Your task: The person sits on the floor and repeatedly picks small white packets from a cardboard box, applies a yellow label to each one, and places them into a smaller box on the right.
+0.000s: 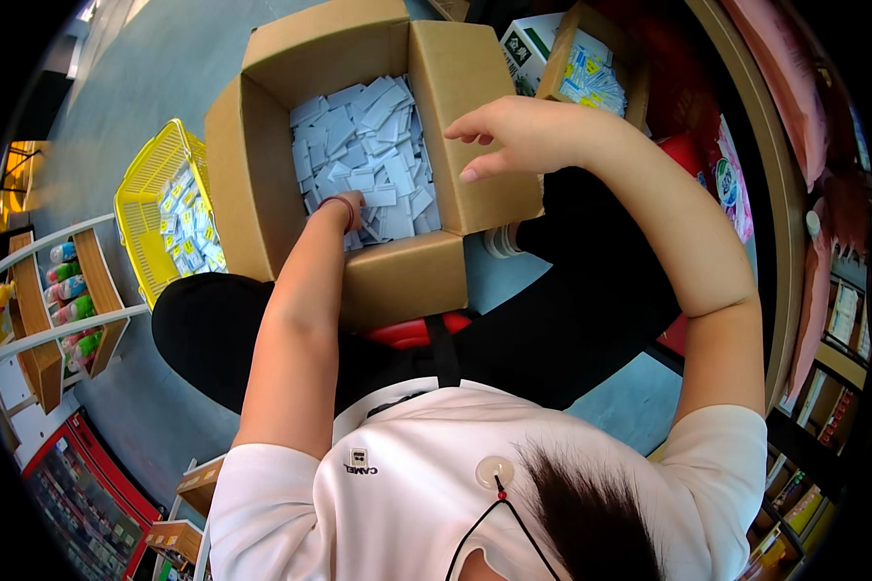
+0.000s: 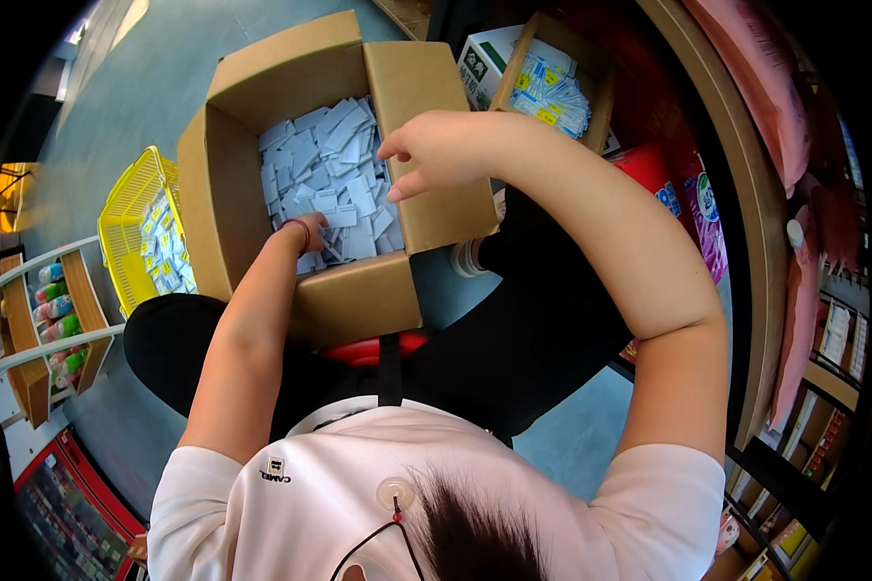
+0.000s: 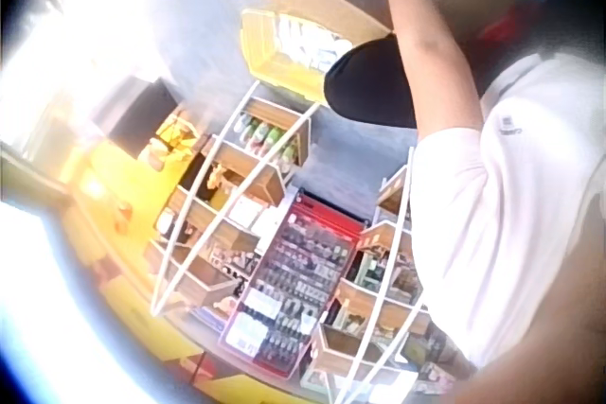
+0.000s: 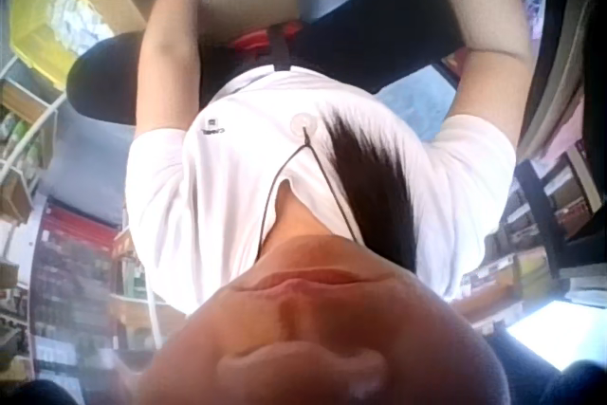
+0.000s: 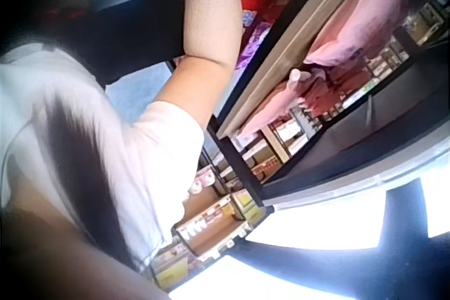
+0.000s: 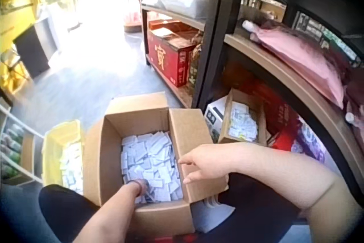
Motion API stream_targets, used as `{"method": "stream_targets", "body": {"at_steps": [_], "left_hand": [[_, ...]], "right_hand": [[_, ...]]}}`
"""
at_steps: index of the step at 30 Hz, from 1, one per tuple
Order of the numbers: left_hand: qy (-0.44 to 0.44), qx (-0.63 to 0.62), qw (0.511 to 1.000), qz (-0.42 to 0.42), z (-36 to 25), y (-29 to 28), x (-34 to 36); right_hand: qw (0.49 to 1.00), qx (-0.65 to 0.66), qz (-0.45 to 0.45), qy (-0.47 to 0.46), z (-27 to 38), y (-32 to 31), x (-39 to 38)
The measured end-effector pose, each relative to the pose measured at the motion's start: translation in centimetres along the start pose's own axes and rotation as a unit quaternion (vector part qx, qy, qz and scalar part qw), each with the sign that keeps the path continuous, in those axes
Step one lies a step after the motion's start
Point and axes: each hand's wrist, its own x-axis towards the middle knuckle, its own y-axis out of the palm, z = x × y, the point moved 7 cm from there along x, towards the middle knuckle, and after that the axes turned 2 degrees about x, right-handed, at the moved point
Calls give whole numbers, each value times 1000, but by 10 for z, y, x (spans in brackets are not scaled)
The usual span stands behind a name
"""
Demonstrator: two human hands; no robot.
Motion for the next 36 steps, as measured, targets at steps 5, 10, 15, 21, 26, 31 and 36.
{"method": "stream_targets", "body": {"at_steps": [5, 10, 15, 21, 26, 31, 36], "left_hand": [[-1, 58, 998, -6, 9, 12, 22], [-43, 45, 996, -60, -2, -19, 8], [52, -317, 929, -184, -24, -53, -37], [214, -764, 602, -89, -84, -48, -94], [233, -812, 530, -76, -103, -38, -109], [258, -707, 645, -132, -122, -23, -118], [258, -605, 722, -212, -133, -24, -132]], "right_hand": [[1000, 3, 7, -7, 7, -1, -2], [1000, 12, 11, -13, 2, -1, -4], [998, 46, 35, 13, -1, -1, -5], [993, 117, -7, -5, -24, -1, 4], [973, 201, -114, 0, -43, -19, 6], [883, 318, -343, 40, -117, -61, -6], [820, 319, -449, 155, -215, -68, -40]]}}
